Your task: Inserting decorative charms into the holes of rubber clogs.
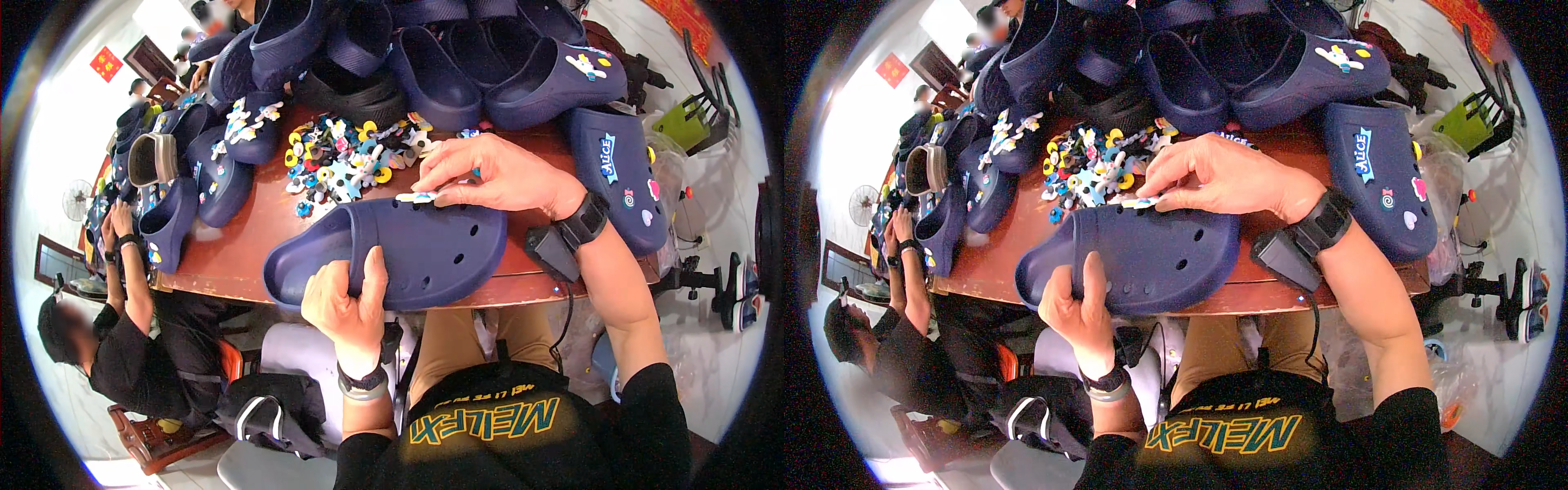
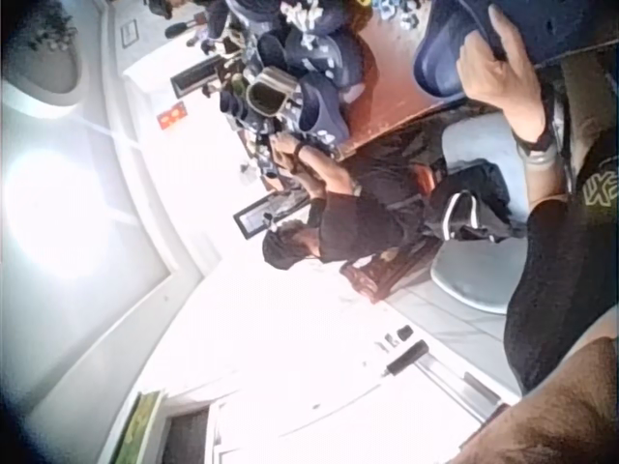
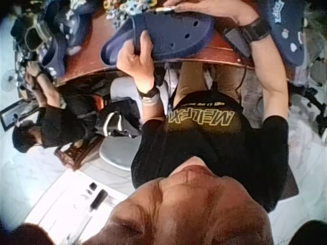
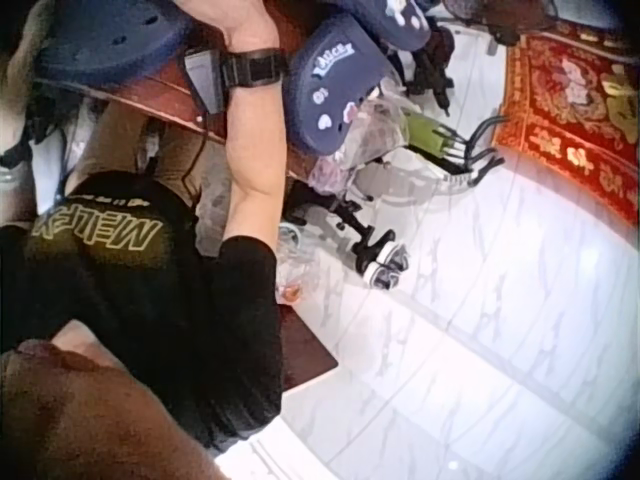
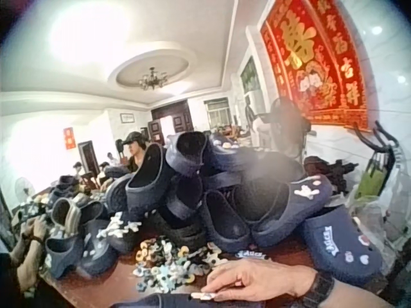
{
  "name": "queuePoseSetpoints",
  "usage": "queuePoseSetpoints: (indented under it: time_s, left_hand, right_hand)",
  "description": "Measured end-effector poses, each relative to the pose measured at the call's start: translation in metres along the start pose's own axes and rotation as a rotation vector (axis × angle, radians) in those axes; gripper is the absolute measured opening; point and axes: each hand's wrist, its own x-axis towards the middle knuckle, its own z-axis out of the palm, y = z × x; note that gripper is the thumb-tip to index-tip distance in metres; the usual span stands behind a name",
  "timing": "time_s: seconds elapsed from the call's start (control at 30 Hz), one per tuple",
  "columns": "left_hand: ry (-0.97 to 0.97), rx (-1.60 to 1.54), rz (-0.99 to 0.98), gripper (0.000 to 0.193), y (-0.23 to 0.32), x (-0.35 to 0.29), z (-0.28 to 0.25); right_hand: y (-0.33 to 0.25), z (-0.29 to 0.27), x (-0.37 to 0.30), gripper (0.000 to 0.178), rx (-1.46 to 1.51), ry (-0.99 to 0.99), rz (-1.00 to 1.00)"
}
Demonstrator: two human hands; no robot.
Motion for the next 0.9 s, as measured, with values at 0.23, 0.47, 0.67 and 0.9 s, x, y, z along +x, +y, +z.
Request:
queuePoseSetpoints:
  time_s: [0.23, 0.47, 0.67, 0.9]
  left_hand:
    - [0.009, 0.002, -0.005, 0.043, -0.003, -0.001, 0.001]
    - [-0.009, -0.029, -0.023, 0.047, -0.006, -0.003, 0.003]
    - [0.001, -0.006, -0.027, 0.044, -0.002, 0.001, 0.001]
    - [-0.046, -0.109, -0.073, 0.039, 0.002, 0.000, 0.003]
  right_hand:
    - [-0.020, 0.006, -0.002, 0.027, -0.383, 0.052, -0.249]
    - [-0.042, 0.006, -0.005, 0.029, -0.713, -0.078, -0.230]
    - [-0.046, 0.013, 0.005, 0.023, -0.861, -0.120, -0.164]
    - [0.014, -0.003, -0.010, 0.029, -0.089, -0.013, -0.112]
